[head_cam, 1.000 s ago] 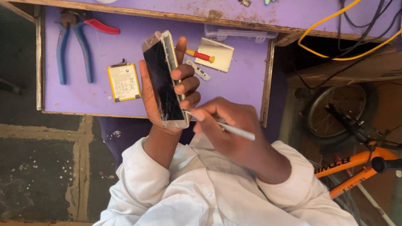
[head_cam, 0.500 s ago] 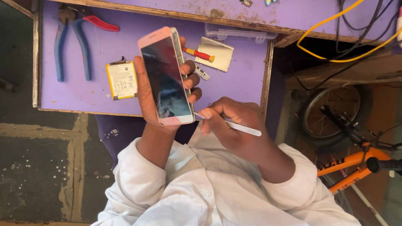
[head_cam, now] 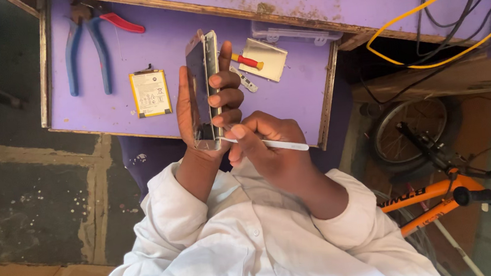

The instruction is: The person disassembles a white smartphone using a metal spudger and a screwdriver. They pry open the casing, separate the screen assembly from the chassis, and remove the battery from the device.

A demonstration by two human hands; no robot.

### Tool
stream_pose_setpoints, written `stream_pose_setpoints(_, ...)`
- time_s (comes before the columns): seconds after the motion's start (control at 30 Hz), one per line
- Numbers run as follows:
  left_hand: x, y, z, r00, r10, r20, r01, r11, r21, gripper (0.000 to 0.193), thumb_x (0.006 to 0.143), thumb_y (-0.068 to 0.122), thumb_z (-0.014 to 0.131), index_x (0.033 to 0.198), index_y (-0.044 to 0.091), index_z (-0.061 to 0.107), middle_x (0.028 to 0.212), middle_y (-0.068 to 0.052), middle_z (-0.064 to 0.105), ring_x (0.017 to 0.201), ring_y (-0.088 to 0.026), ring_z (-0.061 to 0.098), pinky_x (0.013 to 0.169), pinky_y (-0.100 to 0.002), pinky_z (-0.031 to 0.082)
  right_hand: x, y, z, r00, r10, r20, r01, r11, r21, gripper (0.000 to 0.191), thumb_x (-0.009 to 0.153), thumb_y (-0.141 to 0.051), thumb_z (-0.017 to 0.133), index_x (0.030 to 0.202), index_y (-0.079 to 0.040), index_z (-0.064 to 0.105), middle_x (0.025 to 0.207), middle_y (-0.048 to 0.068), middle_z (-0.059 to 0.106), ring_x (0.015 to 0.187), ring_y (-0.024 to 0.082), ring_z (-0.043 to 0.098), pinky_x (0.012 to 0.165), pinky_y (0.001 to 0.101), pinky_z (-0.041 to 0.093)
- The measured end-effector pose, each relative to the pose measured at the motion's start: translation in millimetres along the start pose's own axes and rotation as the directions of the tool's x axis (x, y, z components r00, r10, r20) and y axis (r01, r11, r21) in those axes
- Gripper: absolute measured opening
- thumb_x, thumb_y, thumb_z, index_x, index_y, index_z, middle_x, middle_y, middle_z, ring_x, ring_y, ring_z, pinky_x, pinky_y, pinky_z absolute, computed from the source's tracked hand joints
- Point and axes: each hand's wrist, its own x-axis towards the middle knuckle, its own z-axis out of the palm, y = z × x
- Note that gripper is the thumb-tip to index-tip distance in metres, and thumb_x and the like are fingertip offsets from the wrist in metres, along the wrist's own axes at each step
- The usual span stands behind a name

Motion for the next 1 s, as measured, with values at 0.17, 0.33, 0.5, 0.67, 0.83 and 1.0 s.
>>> stream_pose_setpoints(0.17,-3.1,0.0,-3.0,0.999,0.034,-0.016,-0.034,0.999,-0.037,0.064,0.116,0.044,0.045,0.161,0.003,0.025,0.113,-0.014,0.056,0.101,-0.026,0.06,0.08,-0.039,0.057,3.1,0.6,6.3,1.0,-0.021,-0.013,0.021,1.0,0.01,0.028,0.109,-0.021,0.057,0.099,0.003,0.066,0.079,0.007,0.072,0.072,0.01,0.07,0.067,0.0258,0.06)
stream_pose_setpoints(0.33,-1.7,-1.8,-7.6,1.0,0.026,0.016,-0.024,0.997,-0.072,0.062,0.118,0.043,0.043,0.16,0.001,0.024,0.114,-0.015,0.055,0.101,-0.027,0.06,0.08,-0.039,0.057,-0.5,5.8,9.9,0.999,-0.024,-0.038,0.024,1.0,-0.017,0.029,0.109,-0.023,0.056,0.098,0.002,0.065,0.078,0.007,0.071,0.071,0.01,0.069,0.066,0.0249,0.059)
stream_pose_setpoints(0.5,-1.1,-2.2,-9.5,0.999,0.033,0.019,-0.03,0.993,-0.116,0.061,0.118,0.039,0.043,0.161,0.0,0.023,0.114,-0.015,0.054,0.102,-0.027,0.06,0.081,-0.04,0.057,-1.3,15.0,16.2,0.995,-0.008,-0.104,0.007,1.0,-0.014,0.028,0.109,-0.024,0.057,0.099,0.001,0.065,0.076,0.007,0.072,0.069,0.009,0.069,0.065,0.0244,0.058)
stream_pose_setpoints(0.67,-1.5,-0.1,-10.8,0.999,0.034,0.031,-0.03,0.992,-0.125,0.06,0.118,0.035,0.045,0.16,-0.001,0.023,0.116,-0.016,0.053,0.103,-0.028,0.06,0.083,-0.042,0.058,-3.7,23.4,23.8,0.986,-0.07,-0.15,0.077,0.996,0.047,0.028,0.111,-0.023,0.055,0.101,0.002,0.063,0.078,0.007,0.071,0.069,0.009,0.067,0.065,0.024,0.056)
stream_pose_setpoints(0.83,-1.3,1.9,-11.4,0.999,0.046,0.018,-0.045,0.995,-0.087,0.06,0.116,0.035,0.046,0.16,-0.001,0.024,0.117,-0.016,0.054,0.101,-0.027,0.061,0.084,-0.041,0.058,-3.9,31.3,27.0,0.982,-0.109,-0.156,0.132,0.98,0.147,0.029,0.112,-0.022,0.053,0.103,0.004,0.062,0.082,0.01,0.07,0.073,0.01,0.066,0.069,0.0248,0.055)
stream_pose_setpoints(1.0,-1.7,2.8,-6.5,0.998,0.058,-0.01,-0.058,0.998,-0.031,0.062,0.115,0.037,0.047,0.159,-0.001,0.026,0.119,-0.016,0.054,0.099,-0.026,0.061,0.085,-0.04,0.058,-7.1,41.7,34.1,0.963,-0.142,-0.228,0.183,0.968,0.171,0.029,0.114,-0.021,0.049,0.107,0.004,0.062,0.081,0.011,0.069,0.074,0.012,0.065,0.072,0.0264,0.055)
